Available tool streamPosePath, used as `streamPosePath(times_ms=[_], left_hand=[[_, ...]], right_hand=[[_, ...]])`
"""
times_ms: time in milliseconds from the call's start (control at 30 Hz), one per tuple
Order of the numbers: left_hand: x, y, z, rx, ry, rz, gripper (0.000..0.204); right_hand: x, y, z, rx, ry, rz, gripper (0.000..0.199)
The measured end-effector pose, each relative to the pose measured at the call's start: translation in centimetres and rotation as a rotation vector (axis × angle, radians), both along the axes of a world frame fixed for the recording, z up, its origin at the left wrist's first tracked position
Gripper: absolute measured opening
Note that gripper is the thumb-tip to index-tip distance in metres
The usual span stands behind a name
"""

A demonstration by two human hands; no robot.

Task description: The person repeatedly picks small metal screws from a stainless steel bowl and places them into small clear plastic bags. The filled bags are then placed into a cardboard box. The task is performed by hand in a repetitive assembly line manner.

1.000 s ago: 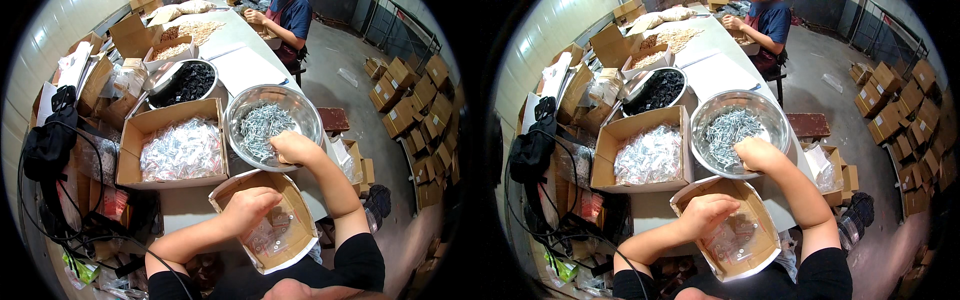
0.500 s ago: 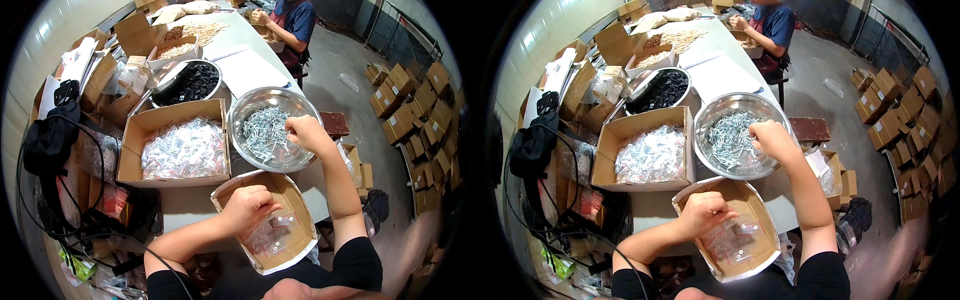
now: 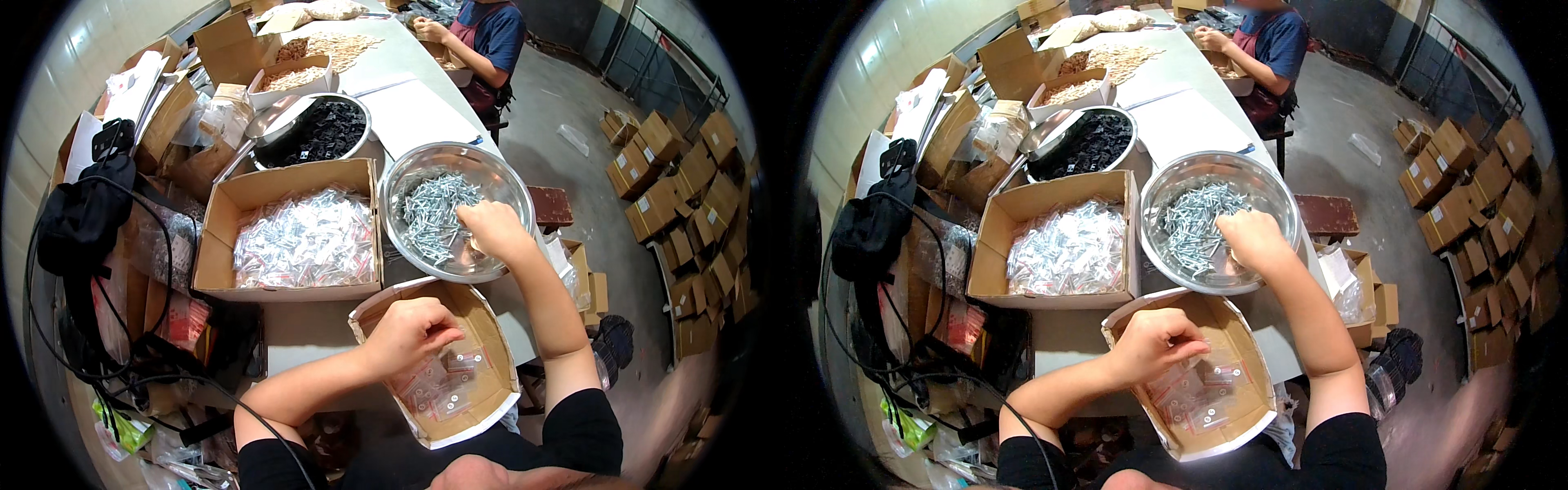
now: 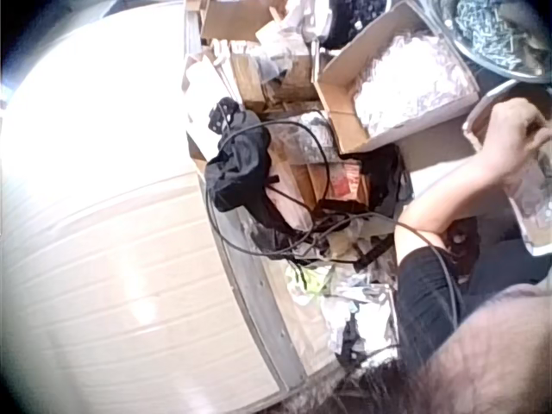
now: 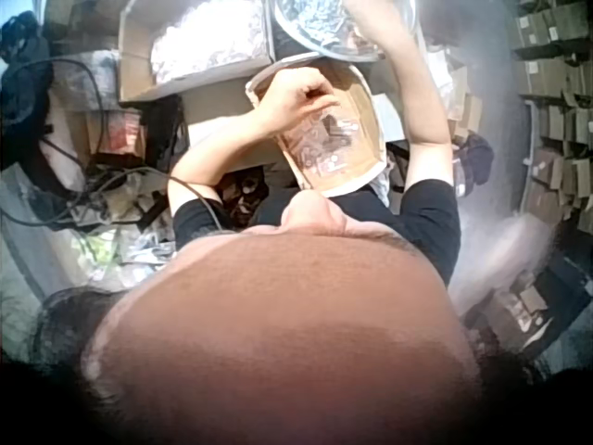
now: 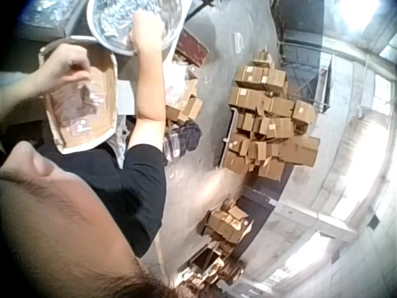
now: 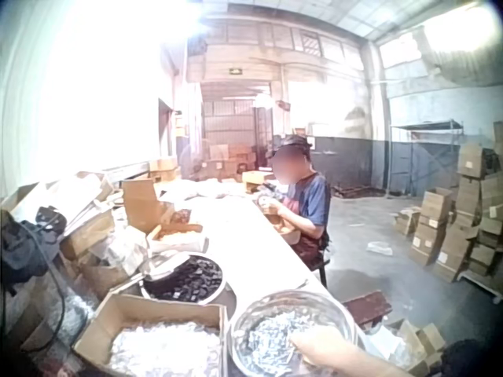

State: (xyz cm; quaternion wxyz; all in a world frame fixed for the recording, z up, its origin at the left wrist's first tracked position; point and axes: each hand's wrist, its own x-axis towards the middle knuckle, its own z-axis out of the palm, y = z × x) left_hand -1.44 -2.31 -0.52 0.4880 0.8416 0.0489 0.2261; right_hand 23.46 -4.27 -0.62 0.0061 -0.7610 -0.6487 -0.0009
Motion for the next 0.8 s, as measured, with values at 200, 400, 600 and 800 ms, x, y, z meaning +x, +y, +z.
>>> streamPosePath(times_ms=[200,400,600,800], left_hand=[[0.4,-0.1,-0.8,-0.016,-0.107,0.032,0.014],[-0.3,0.4,0.3,0.003,0.065,-0.011,0.019],[0.2,0.2,-0.4,0.017,-0.006,0.025,0.016],[0.2,0.3,-1.1,-0.213,0.063,-0.028,0.015]], right_hand=[[1.2,-0.3,1.2,-0.013,0.158,-0.034,0.021],[2.4,-0.5,-0.1,-0.080,0.150,-0.121,0.018],[1.6,0.3,0.0,-0.169,0.070,-0.174,0.020],[1.5,0.1,0.1,-0.196,0.009,-0.178,0.021]])
